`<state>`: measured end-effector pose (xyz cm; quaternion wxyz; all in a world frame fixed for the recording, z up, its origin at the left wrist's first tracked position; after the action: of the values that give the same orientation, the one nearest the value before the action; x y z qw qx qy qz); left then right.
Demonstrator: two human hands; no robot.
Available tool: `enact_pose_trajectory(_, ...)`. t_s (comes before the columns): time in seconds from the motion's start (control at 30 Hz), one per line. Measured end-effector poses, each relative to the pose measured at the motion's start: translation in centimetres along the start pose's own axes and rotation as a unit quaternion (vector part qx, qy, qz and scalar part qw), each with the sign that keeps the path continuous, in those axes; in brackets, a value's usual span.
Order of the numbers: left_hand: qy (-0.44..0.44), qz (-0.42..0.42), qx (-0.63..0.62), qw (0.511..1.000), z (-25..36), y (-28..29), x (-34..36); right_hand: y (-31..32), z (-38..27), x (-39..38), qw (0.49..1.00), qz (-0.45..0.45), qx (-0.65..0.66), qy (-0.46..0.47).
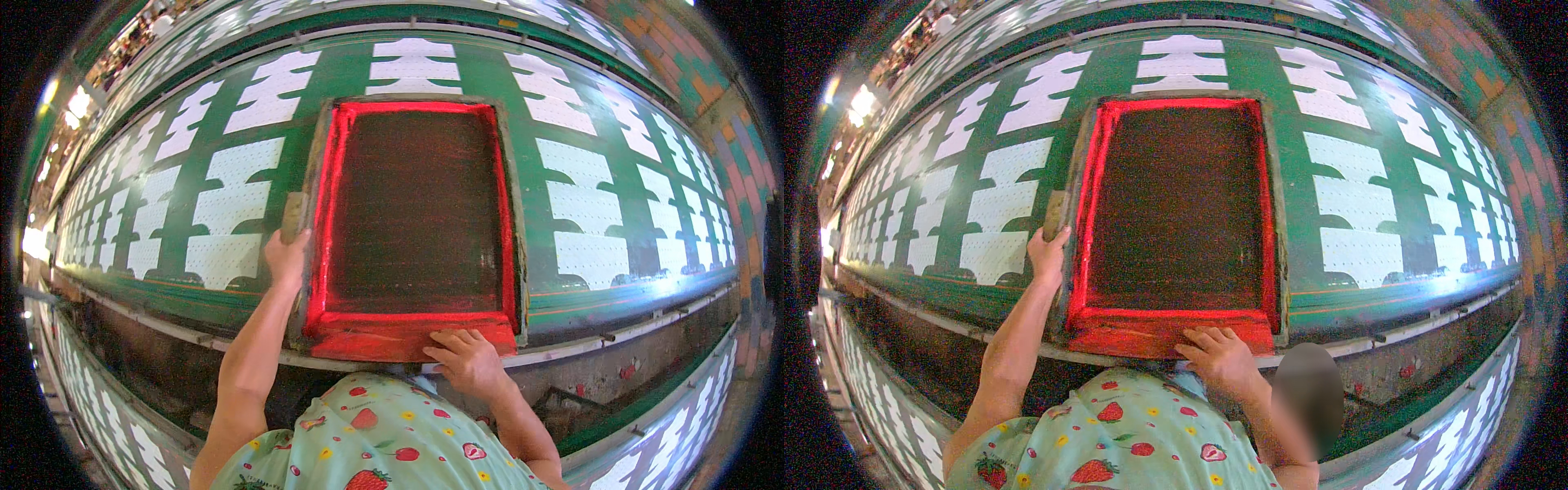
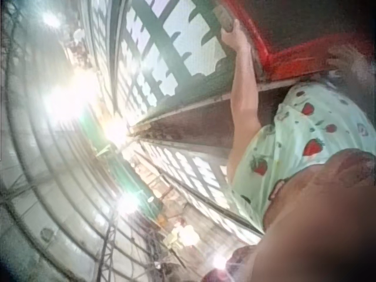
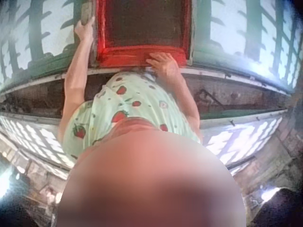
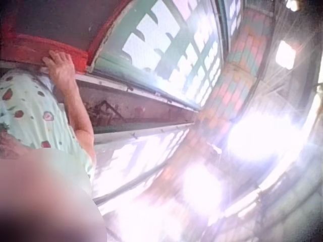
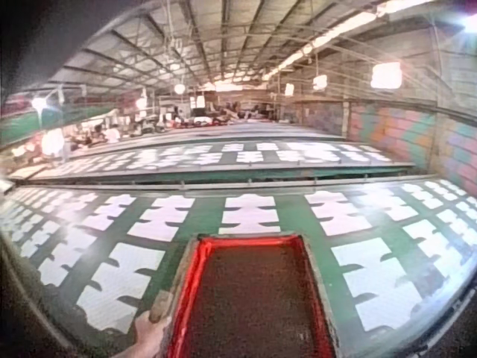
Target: The person performs screen printing by placing a red-framed screen onto a green conveyor belt with white paper shapes. They use a squeegee to pull ink across the screen repeatedly, then lift and reposition the screen to continue printing on subsequent shapes.
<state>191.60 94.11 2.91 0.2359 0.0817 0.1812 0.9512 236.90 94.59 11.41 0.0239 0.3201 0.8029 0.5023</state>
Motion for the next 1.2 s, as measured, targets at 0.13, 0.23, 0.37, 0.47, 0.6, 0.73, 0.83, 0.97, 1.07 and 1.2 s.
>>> enact_pose_trajectory(0.13, -0.007, 0.007, 0.035, 0.999, -1.3, -0.2, 0.5, -0.3, -1.5, 1.9, 0.998, 0.001, -0.061, 0.012)
enact_pose_trajectory(0.23, -0.001, 0.005, 0.007, 1.0, -1.0, -0.2, 0.4, -1.3, -2.9, 3.9, 0.997, 0.0, -0.071, 0.008)
enact_pose_trajectory(0.37, -0.013, 0.003, 0.075, 0.997, -0.3, 0.4, 0.1, -4.4, -3.4, 6.9, 0.978, -0.115, -0.167, -0.041)
enact_pose_trajectory(0.47, -0.042, 0.016, 0.053, 0.998, -0.4, 0.4, 0.1, -4.3, -1.6, 8.6, 0.967, -0.18, -0.138, -0.119)
enact_pose_trajectory(0.6, -0.052, 0.013, -0.023, 0.998, -1.1, 0.2, 0.1, -2.8, -2.7, 8.7, 0.969, -0.187, -0.111, -0.116)
enact_pose_trajectory(0.73, -0.066, 0.026, -0.011, 0.997, -1.4, 0.0, 0.1, -3.8, -4.2, 6.9, 0.96, -0.188, -0.14, -0.151)
enact_pose_trajectory(0.83, -0.063, 0.026, -0.009, 0.998, -1.8, -0.2, 0.3, -4.7, -5.3, 5.4, 0.974, -0.114, -0.145, -0.133)
enact_pose_trajectory(0.97, -0.06, 0.002, -0.048, 0.997, -2.4, -0.4, 0.3, -5.7, -5.9, 4.3, 0.983, -0.028, -0.155, -0.097)
enact_pose_trajectory(1.07, -0.053, -0.003, -0.047, 0.998, -2.3, -0.3, 0.5, -6.2, -5.0, 5.6, 0.983, 0.014, -0.173, -0.062)
enact_pose_trajectory(1.2, -0.023, -0.024, -0.087, 0.996, -1.8, -0.2, 0.3, -6.6, -1.7, 9.0, 0.975, 0.046, -0.214, -0.032)
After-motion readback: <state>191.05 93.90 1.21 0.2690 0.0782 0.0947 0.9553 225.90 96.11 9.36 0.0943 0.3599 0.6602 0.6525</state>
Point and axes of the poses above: each hand's wrist, its own x-axis towards the middle knuckle, its own y-axis out of the back of the hand, z = x × y, the point moved 5 cm from there along x, towards the middle knuckle, and after that the axes turned 5 degrees about z, right-handed, at the moved point
